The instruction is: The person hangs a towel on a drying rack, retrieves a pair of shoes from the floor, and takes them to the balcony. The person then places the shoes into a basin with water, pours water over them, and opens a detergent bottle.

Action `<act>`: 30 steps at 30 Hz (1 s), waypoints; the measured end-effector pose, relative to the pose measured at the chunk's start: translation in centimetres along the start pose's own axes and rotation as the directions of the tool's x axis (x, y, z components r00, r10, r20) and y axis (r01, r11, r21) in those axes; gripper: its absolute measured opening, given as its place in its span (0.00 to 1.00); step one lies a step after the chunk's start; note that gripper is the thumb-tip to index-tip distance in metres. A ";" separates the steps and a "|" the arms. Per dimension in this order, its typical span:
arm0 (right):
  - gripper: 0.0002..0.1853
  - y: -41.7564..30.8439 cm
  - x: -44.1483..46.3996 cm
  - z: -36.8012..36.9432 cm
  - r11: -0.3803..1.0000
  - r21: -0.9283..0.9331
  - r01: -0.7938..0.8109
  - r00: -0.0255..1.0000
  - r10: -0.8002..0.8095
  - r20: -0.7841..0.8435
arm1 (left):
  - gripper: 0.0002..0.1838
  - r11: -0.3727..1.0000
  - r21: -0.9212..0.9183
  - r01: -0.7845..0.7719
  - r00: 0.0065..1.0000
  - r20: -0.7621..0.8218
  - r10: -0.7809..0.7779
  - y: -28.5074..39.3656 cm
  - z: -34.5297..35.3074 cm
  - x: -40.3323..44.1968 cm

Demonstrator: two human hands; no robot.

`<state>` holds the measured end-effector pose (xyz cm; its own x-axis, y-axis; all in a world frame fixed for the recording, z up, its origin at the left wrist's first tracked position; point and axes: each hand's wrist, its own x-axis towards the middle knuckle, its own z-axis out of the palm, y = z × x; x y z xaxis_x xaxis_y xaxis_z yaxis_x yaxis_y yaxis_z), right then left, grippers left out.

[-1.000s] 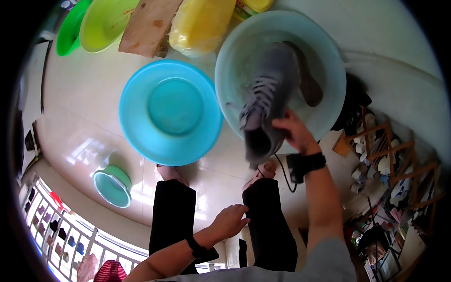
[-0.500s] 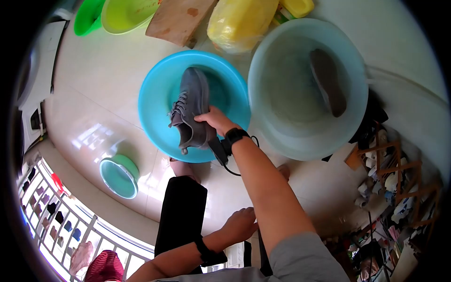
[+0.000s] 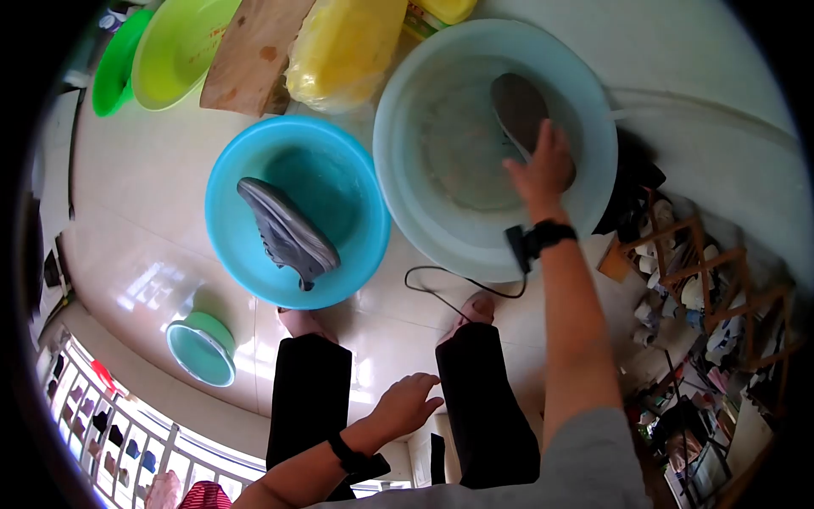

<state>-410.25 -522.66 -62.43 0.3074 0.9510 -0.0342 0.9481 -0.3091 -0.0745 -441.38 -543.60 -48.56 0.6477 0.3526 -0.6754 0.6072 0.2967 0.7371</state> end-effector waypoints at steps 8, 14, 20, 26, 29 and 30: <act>0.47 2.6 0.0 3.6 0.963 -0.226 -0.148 0.869 0.236 0.436 | 0.16 0.998 0.037 0.054 0.998 0.036 -0.055 -0.3 0.9 0.6; 0.46 3.0 -2.8 3.2 0.876 0.332 -0.349 0.779 0.075 0.622 | 0.15 0.999 0.048 0.023 0.998 0.052 -0.025 -0.6 2.0 1.0; 0.36 3.4 -3.9 -1.6 0.207 0.590 -0.781 0.601 -0.013 0.799 | 0.15 1.000 0.027 0.014 1.000 0.023 -0.014 -0.5 2.7 1.1; 0.31 3.1 -7.3 -5.6 -0.385 0.494 -0.780 0.601 -0.238 0.763 | 0.16 0.999 0.019 0.028 0.998 0.062 -0.030 0.1 2.4 0.8; 0.32 -0.3 -9.0 -7.0 -0.425 0.403 -0.811 0.565 -0.386 0.729 | 0.18 0.996 0.011 0.088 0.990 0.112 -0.089 0.5 1.8 0.5; 0.32 -1.6 -9.3 -7.1 -0.453 0.333 -0.827 0.542 -0.483 0.688 | 0.18 0.995 0.009 0.097 0.986 0.138 -0.097 0.6 1.7 0.5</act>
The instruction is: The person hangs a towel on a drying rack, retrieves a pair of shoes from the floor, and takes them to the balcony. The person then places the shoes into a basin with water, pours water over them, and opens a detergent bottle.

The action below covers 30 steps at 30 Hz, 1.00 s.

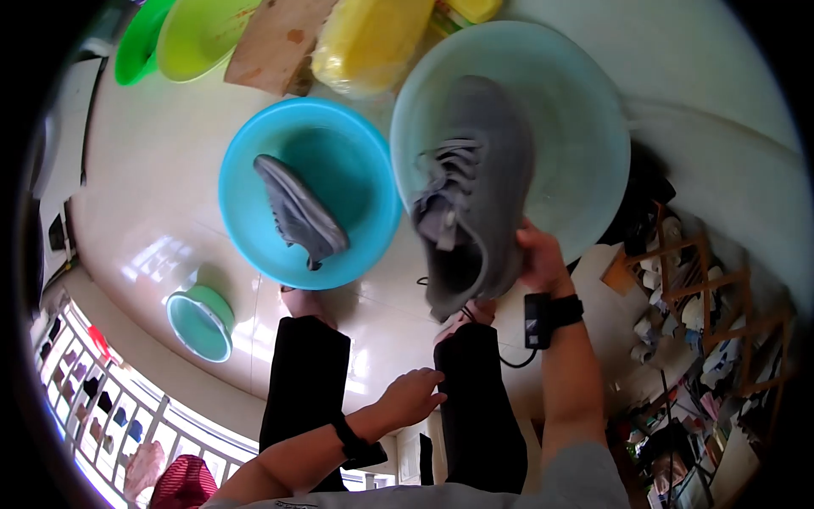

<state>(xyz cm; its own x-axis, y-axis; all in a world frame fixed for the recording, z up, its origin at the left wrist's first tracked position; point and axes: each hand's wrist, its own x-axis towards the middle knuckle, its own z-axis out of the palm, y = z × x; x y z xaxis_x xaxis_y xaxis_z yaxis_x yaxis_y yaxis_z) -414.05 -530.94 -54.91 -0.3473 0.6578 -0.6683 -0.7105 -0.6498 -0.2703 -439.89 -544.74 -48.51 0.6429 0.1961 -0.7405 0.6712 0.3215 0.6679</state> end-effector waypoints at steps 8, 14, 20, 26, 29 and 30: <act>0.24 8.0 10.9 10.9 0.960 0.001 -0.279 0.955 0.277 0.106 | 0.19 0.999 -0.010 -0.034 0.999 -0.032 0.034 -0.5 -0.6 -1.1; 0.23 12.2 18.1 11.6 0.894 -0.396 -0.212 0.977 0.210 -0.048 | 0.19 0.997 -0.046 -0.054 0.996 -0.070 0.051 -0.6 -0.8 -1.8; 0.24 14.4 15.7 10.8 0.044 -0.987 0.156 0.852 -0.511 0.112 | 0.18 0.998 -0.052 -0.043 0.994 -0.103 0.038 -0.8 -0.8 -1.9; 0.28 15.6 14.2 12.0 -0.257 -0.958 0.125 0.855 -0.462 0.235 | 0.16 0.995 -0.054 -0.082 0.992 -0.102 0.076 -0.3 -0.9 -1.9; 0.30 18.3 18.6 6.8 -0.276 -0.961 0.023 0.909 -0.395 0.135 | 0.14 0.994 -0.025 -0.103 0.985 -0.139 0.099 0.0 -0.6 -1.2; 0.29 16.7 19.9 6.9 0.136 -0.986 -0.099 0.980 -0.160 -0.120 | 0.14 0.995 -0.025 -0.101 0.982 -0.165 0.095 -0.2 -0.5 -1.5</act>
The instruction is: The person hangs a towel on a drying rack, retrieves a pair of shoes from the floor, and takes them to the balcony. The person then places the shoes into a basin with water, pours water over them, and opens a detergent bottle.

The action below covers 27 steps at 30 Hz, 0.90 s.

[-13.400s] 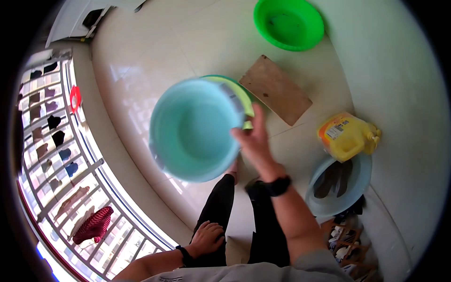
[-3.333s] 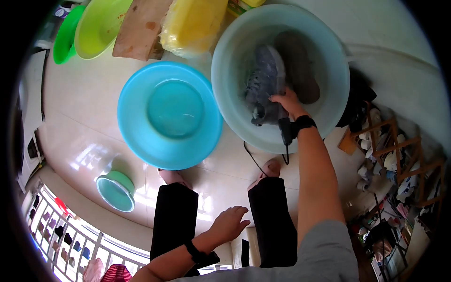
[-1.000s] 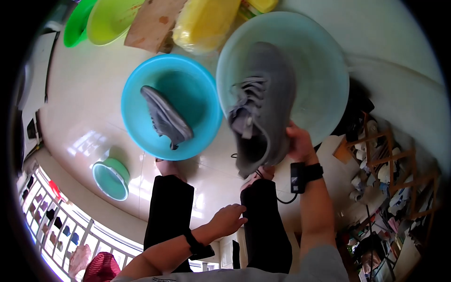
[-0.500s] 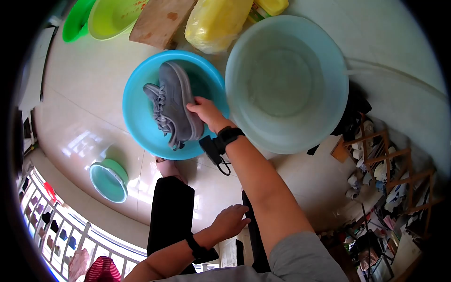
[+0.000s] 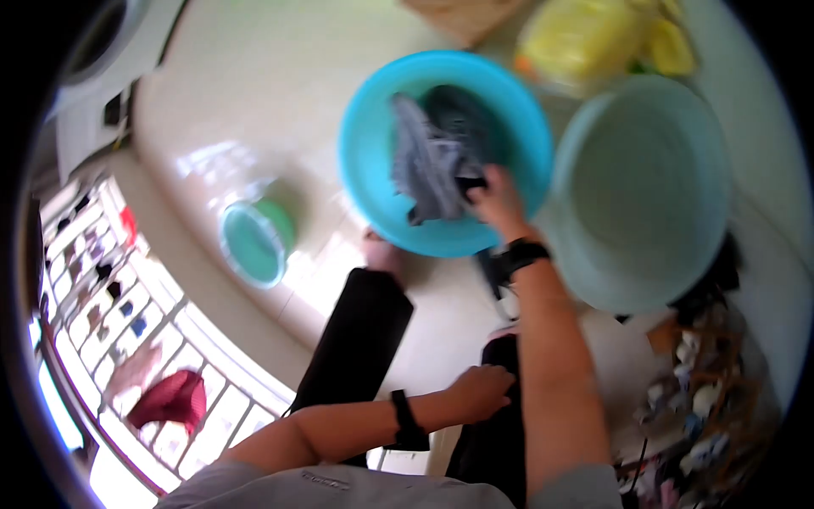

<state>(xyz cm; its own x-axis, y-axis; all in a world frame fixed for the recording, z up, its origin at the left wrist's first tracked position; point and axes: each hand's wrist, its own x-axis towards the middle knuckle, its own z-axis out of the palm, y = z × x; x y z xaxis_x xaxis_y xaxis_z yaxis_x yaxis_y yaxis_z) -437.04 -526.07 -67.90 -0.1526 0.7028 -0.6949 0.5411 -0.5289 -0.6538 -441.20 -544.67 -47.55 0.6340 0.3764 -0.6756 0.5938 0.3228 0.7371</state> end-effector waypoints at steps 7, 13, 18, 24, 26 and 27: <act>0.17 -7.3 -2.9 -1.8 0.910 -0.112 0.399 0.842 -0.412 -0.349 | 0.13 0.999 -0.047 0.008 1.000 -0.029 -0.010 -1.4 -2.1 -0.8; 0.15 -9.4 -8.2 -1.5 0.970 0.120 0.212 0.964 -0.188 -0.186 | 0.16 0.102 -0.932 -0.349 0.783 -0.349 -0.515 -14.4 -11.0 -2.5; 0.16 -6.5 -12.8 -1.1 0.983 -0.030 0.181 0.983 -0.181 0.012 | 0.44 -0.457 -0.425 -0.782 0.521 -0.041 -0.853 -30.3 -17.4 -12.6; 0.14 -3.8 -15.4 -0.7 0.953 -0.211 0.219 0.973 -0.196 0.121 | 0.35 -0.166 -0.616 -0.770 0.232 -0.029 -0.972 -39.3 -17.0 -16.5; 0.13 -3.3 -16.2 0.1 0.915 -0.294 0.275 0.960 -0.244 0.136 | 0.28 -0.128 -0.545 -0.829 0.126 0.041 -0.991 -41.4 -16.4 -15.9; 0.13 -3.2 -16.3 0.3 0.930 -0.276 0.244 0.967 -0.212 0.143 | 0.22 -0.172 -0.359 -0.917 0.203 -0.049 -0.978 -43.6 -15.2 -15.7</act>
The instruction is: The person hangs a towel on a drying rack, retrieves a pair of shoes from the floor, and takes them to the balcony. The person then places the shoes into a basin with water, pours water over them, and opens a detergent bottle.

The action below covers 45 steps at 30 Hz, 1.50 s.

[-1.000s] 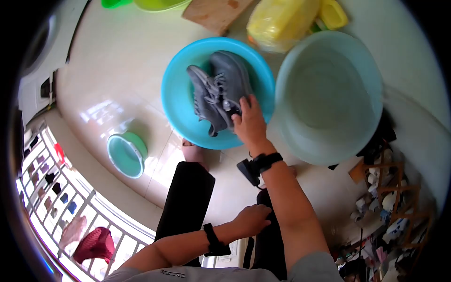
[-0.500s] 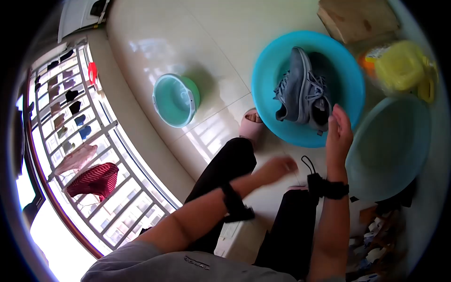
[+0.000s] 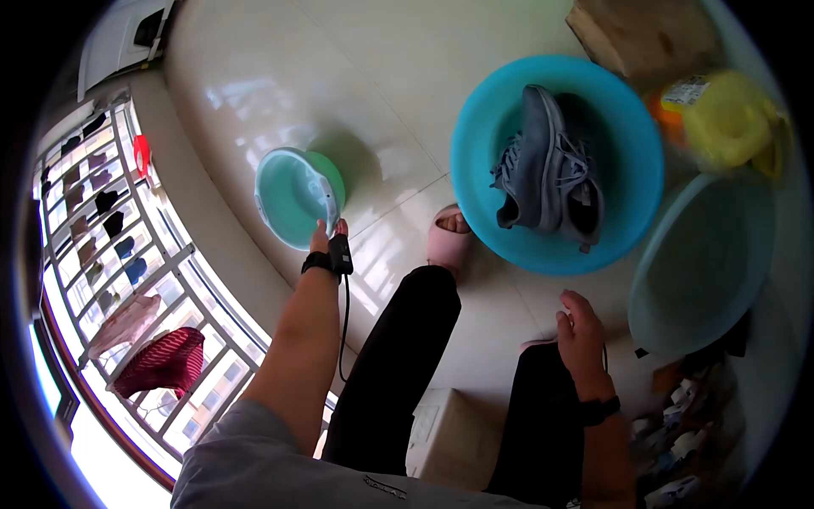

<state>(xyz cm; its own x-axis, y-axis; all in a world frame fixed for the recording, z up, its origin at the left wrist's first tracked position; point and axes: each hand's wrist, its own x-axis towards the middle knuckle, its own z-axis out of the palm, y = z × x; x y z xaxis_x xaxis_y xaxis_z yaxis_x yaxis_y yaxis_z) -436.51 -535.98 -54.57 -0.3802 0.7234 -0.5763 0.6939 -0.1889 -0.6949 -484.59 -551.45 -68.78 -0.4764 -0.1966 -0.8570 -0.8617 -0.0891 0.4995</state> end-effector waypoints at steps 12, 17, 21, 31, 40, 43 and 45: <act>0.13 -2.2 -1.1 1.6 0.990 0.142 -0.021 0.999 0.025 -0.027 | 0.30 0.987 -0.058 0.151 0.967 0.214 -0.135 2.0 -0.4 -0.7; 0.13 -0.3 -1.6 1.2 0.989 0.127 -0.071 0.997 0.068 0.033 | 0.22 0.987 0.159 -0.026 0.993 0.121 0.006 0.1 3.2 -2.4; 0.13 -0.1 -1.9 1.8 0.992 0.111 -0.063 0.998 0.060 0.028 | 0.15 0.932 0.360 0.034 0.998 -0.053 -0.016 0.8 0.1 -4.1; 0.13 -1.8 -2.6 1.4 0.992 0.117 -0.037 0.998 0.032 0.045 | 0.13 0.860 0.509 -0.028 0.963 -0.218 0.160 0.7 -3.8 -5.4; 0.12 -3.2 -4.0 0.5 0.976 0.208 -0.070 0.997 0.072 -0.001 | 0.16 0.561 0.811 -0.166 0.967 0.022 0.255 3.5 -1.9 -9.2; 0.11 -3.9 -4.6 0.3 0.989 0.145 -0.023 0.999 0.028 -0.030 | 0.19 0.526 0.807 -0.268 0.946 0.116 0.304 4.1 -1.4 -10.6; 0.11 -4.0 -5.0 0.4 0.992 0.124 -0.002 1.000 0.004 -0.020 | 0.16 0.549 0.779 -0.302 0.935 0.129 0.330 5.6 -1.9 -10.7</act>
<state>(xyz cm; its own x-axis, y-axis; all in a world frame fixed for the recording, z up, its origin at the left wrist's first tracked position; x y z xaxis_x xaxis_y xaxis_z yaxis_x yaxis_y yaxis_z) -437.59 -539.08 -49.11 -0.3646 0.7361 -0.5703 0.6134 -0.2708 -0.7419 -484.01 -551.67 -56.55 -0.7525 -0.0868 -0.6528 -0.4655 0.7714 0.4340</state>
